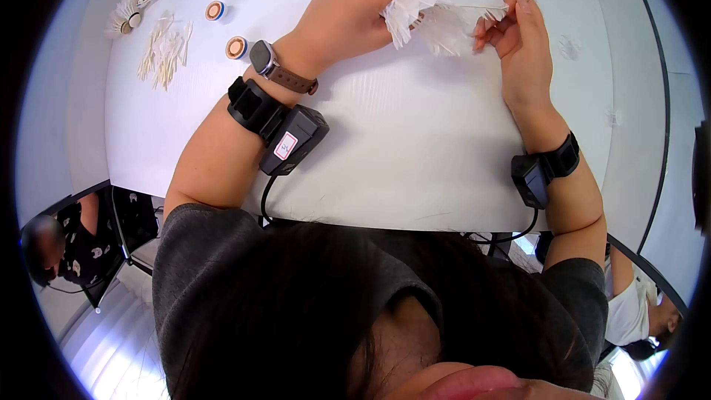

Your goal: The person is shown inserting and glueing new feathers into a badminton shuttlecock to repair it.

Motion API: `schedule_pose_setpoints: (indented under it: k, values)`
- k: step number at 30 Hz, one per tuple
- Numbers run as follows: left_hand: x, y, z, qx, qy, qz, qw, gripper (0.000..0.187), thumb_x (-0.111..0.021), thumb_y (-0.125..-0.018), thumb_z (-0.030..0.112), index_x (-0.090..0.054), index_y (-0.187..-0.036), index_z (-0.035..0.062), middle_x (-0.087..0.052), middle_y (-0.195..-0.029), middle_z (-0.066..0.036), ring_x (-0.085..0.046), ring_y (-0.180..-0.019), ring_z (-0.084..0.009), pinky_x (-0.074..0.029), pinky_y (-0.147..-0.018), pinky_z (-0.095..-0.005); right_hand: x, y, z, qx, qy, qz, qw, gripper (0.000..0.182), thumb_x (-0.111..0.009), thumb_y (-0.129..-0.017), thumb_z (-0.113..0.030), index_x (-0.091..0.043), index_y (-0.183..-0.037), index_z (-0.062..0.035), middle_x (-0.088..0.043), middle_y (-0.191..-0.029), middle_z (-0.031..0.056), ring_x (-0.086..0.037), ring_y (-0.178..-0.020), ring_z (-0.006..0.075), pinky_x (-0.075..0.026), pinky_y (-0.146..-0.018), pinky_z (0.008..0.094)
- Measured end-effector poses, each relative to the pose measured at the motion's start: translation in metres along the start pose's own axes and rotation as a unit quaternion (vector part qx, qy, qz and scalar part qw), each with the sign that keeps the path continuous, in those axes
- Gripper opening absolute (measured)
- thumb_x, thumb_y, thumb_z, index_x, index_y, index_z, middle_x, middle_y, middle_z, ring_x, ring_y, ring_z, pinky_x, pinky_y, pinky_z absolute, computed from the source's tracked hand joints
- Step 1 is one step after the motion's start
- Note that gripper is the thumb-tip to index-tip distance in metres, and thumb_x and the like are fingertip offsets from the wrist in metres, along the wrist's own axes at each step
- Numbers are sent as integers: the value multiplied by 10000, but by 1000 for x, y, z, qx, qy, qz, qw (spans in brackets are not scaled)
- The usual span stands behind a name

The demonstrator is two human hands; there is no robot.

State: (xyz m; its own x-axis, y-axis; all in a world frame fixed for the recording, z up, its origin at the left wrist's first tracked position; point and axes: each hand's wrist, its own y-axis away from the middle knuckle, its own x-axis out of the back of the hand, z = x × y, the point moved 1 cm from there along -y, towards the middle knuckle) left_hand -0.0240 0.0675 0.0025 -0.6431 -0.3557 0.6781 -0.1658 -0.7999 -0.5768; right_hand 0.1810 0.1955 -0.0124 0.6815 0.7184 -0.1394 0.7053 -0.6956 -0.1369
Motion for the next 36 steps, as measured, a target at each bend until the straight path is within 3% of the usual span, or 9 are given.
schedule_pose_setpoints:
  k: [3,10,24,36]
  values:
    - [-1,-1,0,-2,-2,-3,1000,276,-672,-920,287,-703,-1098,78,-728,-1039,-80,-683,-893,-280,-540,-796,-338,-1,-1,-1,-5,-13,-7,1000,322,-361,-1082,-298,-462,-899,-53,-554,-816,90,-566,-714,180,-498,-668,327]
    - [0,-4,7,-15,-60,-2,998,242,-705,-842,150,-705,-1079,100,-726,-1003,-52,-671,-858,-273,-534,-769,-348,-7,0,-5,-17,28,19,999,358,-409,-1058,-275,-412,-764,-71,-437,-660,51,-553,-659,184,-471,-642,324]
    - [0,-7,9,-53,-90,34,994,316,-772,-749,68,-718,-1059,93,-730,-961,-64,-680,-819,-261,-540,-705,-329,-5,1,-8,-22,-9,36,999,358,-481,-1030,-272,-485,-740,-61,-461,-649,40,-527,-600,162,-445,-592,304]
    - [0,-9,13,-63,-115,37,991,259,-772,-782,114,-718,-1034,89,-723,-900,-55,-680,-779,-251,-534,-678,-326,-1,1,-6,-29,2,28,999,371,-493,-1025,-305,-513,-738,-71,-510,-610,40,-506,-565,135,-425,-575,270]
